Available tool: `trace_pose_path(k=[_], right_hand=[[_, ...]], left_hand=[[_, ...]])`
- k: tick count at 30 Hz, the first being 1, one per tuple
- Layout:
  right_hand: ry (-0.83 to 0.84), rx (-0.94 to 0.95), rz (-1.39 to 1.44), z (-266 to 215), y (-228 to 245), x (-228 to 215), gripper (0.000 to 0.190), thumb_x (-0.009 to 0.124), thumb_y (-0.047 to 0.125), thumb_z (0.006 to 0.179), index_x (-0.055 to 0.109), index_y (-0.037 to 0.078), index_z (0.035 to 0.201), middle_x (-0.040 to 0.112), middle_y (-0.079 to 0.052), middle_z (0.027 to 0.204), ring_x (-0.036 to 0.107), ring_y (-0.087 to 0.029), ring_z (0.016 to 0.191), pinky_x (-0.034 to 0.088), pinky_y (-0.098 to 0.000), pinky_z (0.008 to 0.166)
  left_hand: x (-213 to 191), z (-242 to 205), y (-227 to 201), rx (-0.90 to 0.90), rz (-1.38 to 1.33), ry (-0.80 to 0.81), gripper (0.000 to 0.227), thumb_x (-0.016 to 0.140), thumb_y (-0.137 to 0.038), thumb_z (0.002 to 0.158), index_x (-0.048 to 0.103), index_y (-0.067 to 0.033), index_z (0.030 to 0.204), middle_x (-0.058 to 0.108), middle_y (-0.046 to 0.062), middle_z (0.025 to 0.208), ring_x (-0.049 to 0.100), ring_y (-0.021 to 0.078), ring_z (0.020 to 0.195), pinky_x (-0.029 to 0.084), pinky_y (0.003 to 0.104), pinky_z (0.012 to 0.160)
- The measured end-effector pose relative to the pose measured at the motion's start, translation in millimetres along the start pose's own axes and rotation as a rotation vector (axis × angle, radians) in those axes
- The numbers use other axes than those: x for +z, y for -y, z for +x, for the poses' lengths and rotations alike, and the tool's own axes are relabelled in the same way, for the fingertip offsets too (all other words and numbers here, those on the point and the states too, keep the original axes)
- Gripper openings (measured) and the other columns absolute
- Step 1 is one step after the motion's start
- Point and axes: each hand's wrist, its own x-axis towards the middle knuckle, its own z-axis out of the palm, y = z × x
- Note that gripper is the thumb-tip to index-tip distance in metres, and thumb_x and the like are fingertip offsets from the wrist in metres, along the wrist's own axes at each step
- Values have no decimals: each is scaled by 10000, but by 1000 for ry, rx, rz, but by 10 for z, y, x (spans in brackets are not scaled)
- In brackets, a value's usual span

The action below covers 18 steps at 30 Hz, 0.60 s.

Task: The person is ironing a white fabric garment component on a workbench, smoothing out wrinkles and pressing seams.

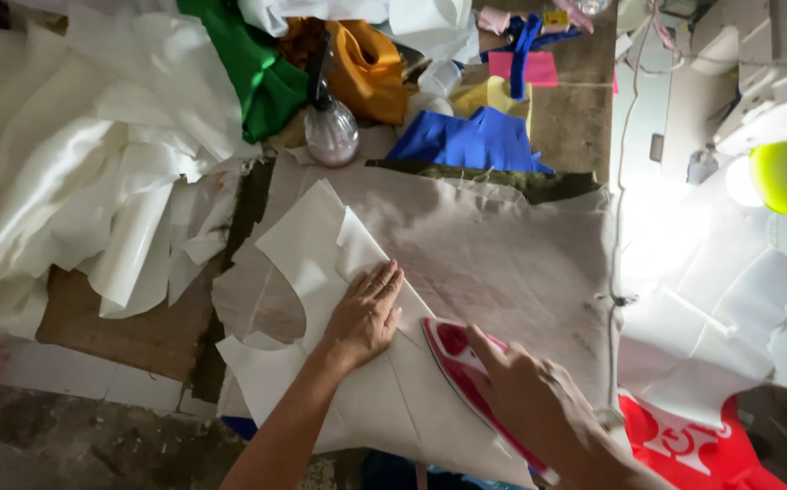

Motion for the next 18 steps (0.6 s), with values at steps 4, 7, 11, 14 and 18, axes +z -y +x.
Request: trace_pose_path(k=[4,7,11,14,18], right_hand=[[15,50,-59,63,56,30,495,409,537,1016,337,372,1477,696,-83,928,746,-347,731,603,-502,628],[-2,30,-49,124,155,-49,480,421,523,1018,345,376,1469,705,-65,922,755,-331,697,612,-503,612],[4,35,-44,159,143,-44,491,412,518,1014,335,402,1485,705,-47,968,740,-346,740,613,-492,667],[94,87,71,133,151,-112,501,403,503,1003,314,416,1488,678,-6,1117,708,-357,871,574,-509,745],[11,22,115,139,103,-43,449,406,448,1010,388,407,1456,704,-28,898,694,-325,705,562,-475,620]], left_hand=[[-117,96,153,-73,-202,-464,436,616,-106,1005,547,39,1410,634,231,1362,615,349,1257,497,420,1115],[-270,356,375,-410,-39,-636,433,674,-247,996,542,-8,1331,661,179,1190,635,348,1044,512,465,904],[-389,729,664,-800,-214,-346,454,533,-546,974,670,-119,901,756,44,894,678,347,864,475,503,840],[-273,815,793,-712,-162,-170,533,513,-541,1018,523,-121,691,726,95,745,668,364,705,444,483,847],[-51,785,928,-409,206,-317,277,636,-393,1036,693,-125,996,730,70,657,661,296,555,456,428,670]])
